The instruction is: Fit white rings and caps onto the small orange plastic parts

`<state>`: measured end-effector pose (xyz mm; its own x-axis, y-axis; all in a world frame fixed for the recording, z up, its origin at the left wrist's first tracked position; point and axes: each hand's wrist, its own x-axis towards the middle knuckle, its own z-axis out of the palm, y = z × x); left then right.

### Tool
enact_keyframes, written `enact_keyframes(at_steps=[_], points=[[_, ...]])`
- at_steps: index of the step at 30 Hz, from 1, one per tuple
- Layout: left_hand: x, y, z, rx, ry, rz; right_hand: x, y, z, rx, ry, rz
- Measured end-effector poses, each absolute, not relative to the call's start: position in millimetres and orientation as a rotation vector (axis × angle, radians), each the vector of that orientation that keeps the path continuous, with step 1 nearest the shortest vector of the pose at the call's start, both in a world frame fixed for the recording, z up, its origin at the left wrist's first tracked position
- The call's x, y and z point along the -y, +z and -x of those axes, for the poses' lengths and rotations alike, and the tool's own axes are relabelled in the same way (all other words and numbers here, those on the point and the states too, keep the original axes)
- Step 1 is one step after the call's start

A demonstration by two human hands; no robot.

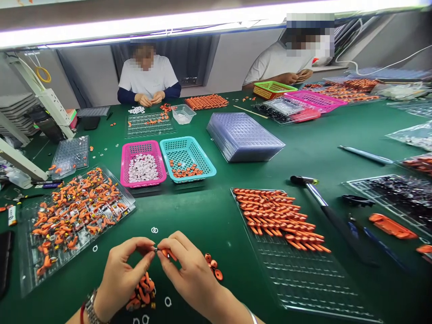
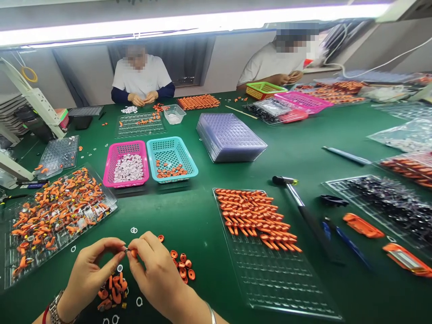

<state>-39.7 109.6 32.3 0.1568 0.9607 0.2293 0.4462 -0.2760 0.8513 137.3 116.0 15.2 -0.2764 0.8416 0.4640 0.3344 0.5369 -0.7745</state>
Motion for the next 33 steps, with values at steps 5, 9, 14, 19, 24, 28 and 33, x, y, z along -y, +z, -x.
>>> enact_keyframes(at_steps=[5, 9, 14, 19, 24, 28, 33], points=[[-109.8, 36.9, 36.2, -1.357, 1.084, -1.904, -117.6, 14.1, -138.4, 1.915, 0.69, 0.987], [-110.3, 39.7, 33.2, -1.382, 1.071, -1.997, -117.7, 11.4, -136.9, 1.945, 0.65, 0.978], [-108.3, 38.2, 35.0, -1.397, 1.052, -2.079, -116.1, 9.4, -135.7, 2.007, 0.643, 0.987], [-108.0, 38.4, 35.9, -1.406, 1.013, -2.108, -115.8, 7.9, -135.0, 2.048, 0.656, 0.994], [-108.0, 40.5, 35.2, -1.392, 0.981, -2.075, -116.0, 7.9, -135.3, 2.046, 0.687, 0.981], [-107.7, 42.1, 36.3, -1.351, 0.936, -1.947, -116.3, 10.5, -137.0, 2.012, 0.76, 0.941], [-110.5, 45.2, 37.8, -1.307, 0.895, -1.716, -117.2, 14.2, -138.5, 1.957, 0.865, 0.862]])
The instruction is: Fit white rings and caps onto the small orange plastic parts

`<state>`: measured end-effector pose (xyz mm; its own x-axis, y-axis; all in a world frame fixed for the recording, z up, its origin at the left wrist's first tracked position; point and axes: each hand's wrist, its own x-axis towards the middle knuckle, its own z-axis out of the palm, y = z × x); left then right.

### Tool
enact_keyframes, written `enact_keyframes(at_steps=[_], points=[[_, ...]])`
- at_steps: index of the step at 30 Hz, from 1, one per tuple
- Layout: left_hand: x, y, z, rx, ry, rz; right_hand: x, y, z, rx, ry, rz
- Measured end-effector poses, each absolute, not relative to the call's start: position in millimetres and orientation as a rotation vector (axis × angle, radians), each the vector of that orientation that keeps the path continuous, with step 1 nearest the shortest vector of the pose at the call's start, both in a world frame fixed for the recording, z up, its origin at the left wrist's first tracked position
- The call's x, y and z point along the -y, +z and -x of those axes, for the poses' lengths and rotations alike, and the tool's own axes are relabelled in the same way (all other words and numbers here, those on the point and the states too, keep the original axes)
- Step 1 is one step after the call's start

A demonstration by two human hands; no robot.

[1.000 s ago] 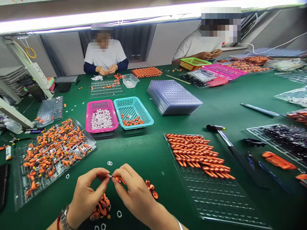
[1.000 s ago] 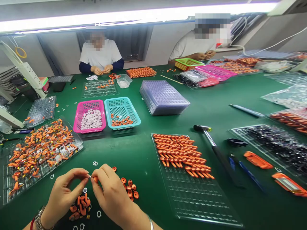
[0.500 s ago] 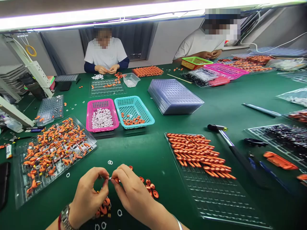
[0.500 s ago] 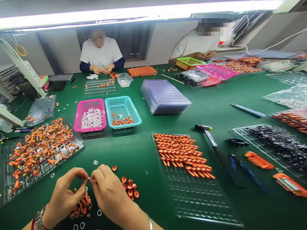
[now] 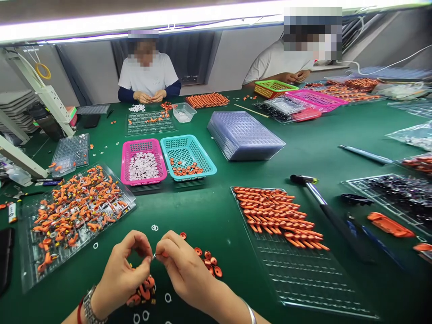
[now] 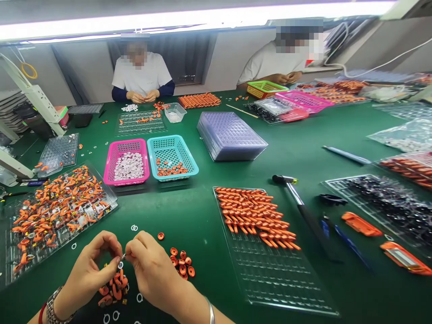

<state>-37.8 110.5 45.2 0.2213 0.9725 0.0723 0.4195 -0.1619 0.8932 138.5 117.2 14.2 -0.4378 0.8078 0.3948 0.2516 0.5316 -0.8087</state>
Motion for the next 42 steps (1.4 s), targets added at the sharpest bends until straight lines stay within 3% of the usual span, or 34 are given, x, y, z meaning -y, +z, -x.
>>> enact_keyframes(at_steps=[9, 16, 27, 42], points=[[-115.2, 43.3, 41.9, -1.408, 0.751, -1.761, -119.6, 23.8, -144.8, 1.763, 1.064, 0.705], [-137.1, 33.2, 46.1, -1.635, 0.591, -2.069, -143.1, 33.1, -174.8, 1.142, 1.247, 0.83], [-181.8, 11.8, -30.4, -1.23, 0.393, -2.259, -150.5, 32.1, -180.3, 1.124, 1.319, 0.889], [-120.0, 40.5, 26.8, -1.286, 0.887, -1.519, -128.5, 35.0, -152.4, 1.29, 1.627, 0.943]])
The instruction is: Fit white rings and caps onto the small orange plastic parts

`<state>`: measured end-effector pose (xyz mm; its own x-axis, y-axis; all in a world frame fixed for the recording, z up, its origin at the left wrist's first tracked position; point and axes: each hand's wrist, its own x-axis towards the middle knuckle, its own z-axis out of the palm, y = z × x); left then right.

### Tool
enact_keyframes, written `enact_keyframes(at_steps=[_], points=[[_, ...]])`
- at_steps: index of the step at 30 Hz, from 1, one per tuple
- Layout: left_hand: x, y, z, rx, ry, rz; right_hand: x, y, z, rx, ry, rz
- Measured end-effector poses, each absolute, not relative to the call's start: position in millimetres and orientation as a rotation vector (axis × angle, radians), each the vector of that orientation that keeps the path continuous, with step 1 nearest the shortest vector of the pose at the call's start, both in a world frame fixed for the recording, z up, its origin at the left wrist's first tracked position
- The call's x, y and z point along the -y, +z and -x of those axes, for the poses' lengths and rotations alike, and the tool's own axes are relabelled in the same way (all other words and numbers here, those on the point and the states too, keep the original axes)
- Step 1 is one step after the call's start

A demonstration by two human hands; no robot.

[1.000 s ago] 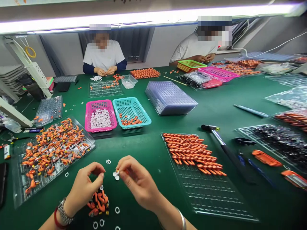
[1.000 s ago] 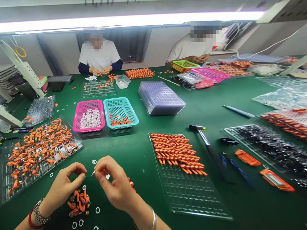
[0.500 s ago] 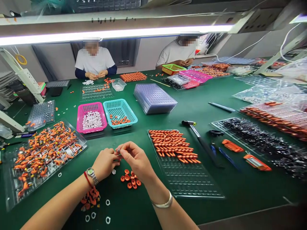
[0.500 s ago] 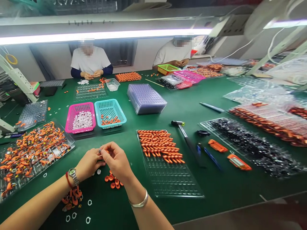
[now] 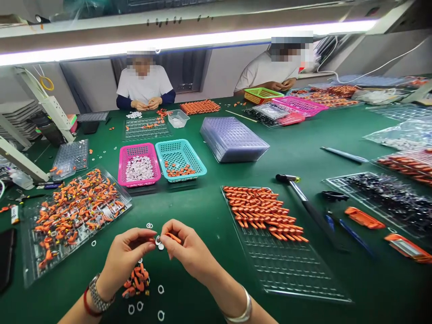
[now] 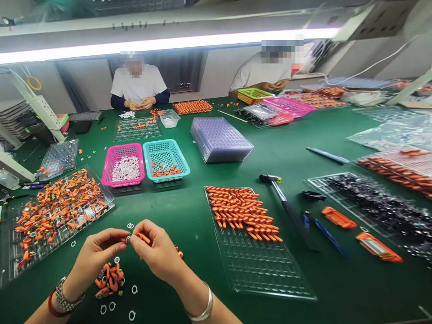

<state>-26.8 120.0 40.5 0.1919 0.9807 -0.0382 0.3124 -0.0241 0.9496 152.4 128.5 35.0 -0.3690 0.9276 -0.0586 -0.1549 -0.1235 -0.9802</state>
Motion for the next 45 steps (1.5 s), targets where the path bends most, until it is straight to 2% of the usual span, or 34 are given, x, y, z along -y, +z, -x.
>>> enact_keyframes(at_steps=[6, 20, 29, 36, 40, 45], points=[[-115.6, 38.9, 25.0, -1.271, 1.045, -1.437, -126.8, 27.7, -145.2, 1.196, 1.719, 0.938], [-112.1, 33.5, 22.2, -1.334, 0.972, -1.565, -119.8, 27.7, -140.0, 1.389, 1.52, 1.115], [-128.4, 21.7, 41.6, -1.556, 0.682, -1.909, -133.4, 32.9, -161.9, 1.27, 1.43, 1.168], [-133.7, 11.0, 23.2, -1.556, 0.532, -2.199, -135.1, 27.1, -158.2, 1.356, 1.456, 1.186], [-133.5, 11.1, 14.0, -1.48, 0.508, -2.27, -134.8, 28.9, -156.2, 1.267, 1.613, 1.105], [-129.5, 14.4, 15.6, -1.445, 0.637, -2.172, -134.1, 27.1, -154.6, 0.935, 1.945, 0.765]])
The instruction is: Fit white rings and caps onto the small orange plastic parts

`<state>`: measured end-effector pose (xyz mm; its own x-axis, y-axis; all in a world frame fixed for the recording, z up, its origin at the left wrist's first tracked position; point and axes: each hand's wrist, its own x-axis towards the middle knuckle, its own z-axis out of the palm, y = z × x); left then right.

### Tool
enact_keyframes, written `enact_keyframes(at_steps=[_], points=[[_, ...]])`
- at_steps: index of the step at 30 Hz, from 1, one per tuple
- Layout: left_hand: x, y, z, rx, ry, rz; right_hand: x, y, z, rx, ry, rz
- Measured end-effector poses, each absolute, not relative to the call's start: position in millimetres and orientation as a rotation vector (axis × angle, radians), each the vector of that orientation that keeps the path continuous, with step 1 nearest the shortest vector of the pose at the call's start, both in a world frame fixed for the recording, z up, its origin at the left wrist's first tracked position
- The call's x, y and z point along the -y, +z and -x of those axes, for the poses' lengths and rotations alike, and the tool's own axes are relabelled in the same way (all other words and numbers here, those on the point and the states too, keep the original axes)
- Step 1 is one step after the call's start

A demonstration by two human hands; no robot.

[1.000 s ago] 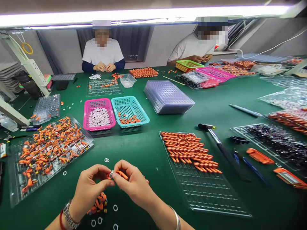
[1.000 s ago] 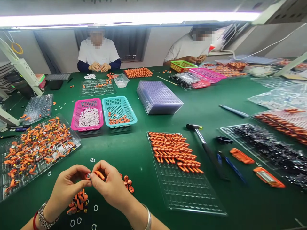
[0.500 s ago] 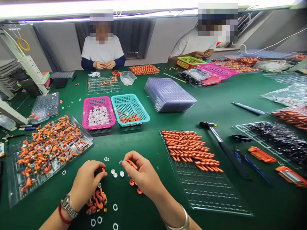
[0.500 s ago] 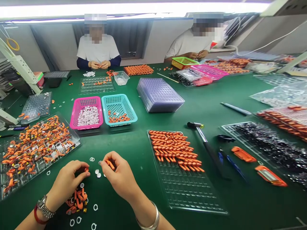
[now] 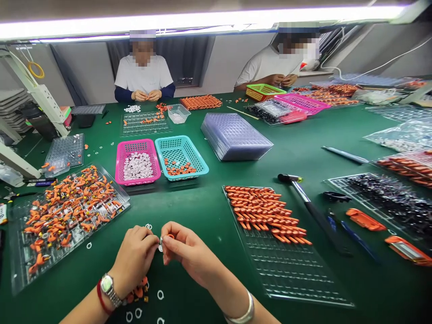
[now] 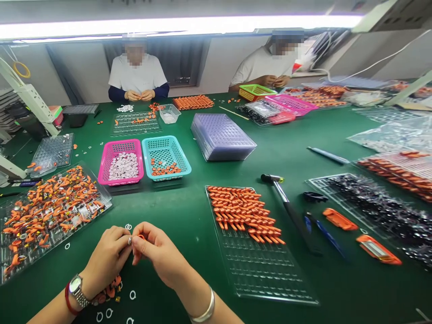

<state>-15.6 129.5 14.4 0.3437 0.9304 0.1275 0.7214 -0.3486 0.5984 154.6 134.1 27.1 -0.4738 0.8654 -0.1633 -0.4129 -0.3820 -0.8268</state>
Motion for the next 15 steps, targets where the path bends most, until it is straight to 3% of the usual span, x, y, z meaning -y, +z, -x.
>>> enact_keyframes(at_steps=[7, 15], points=[[-118.9, 26.8, 24.8, -1.414, 0.896, -1.783, -132.2, 28.0, -152.8, 0.672, 2.197, 0.507], [-116.6, 28.1, 26.1, -1.347, 1.01, -1.514, -131.2, 22.4, -147.8, 0.882, 2.003, 0.7]])
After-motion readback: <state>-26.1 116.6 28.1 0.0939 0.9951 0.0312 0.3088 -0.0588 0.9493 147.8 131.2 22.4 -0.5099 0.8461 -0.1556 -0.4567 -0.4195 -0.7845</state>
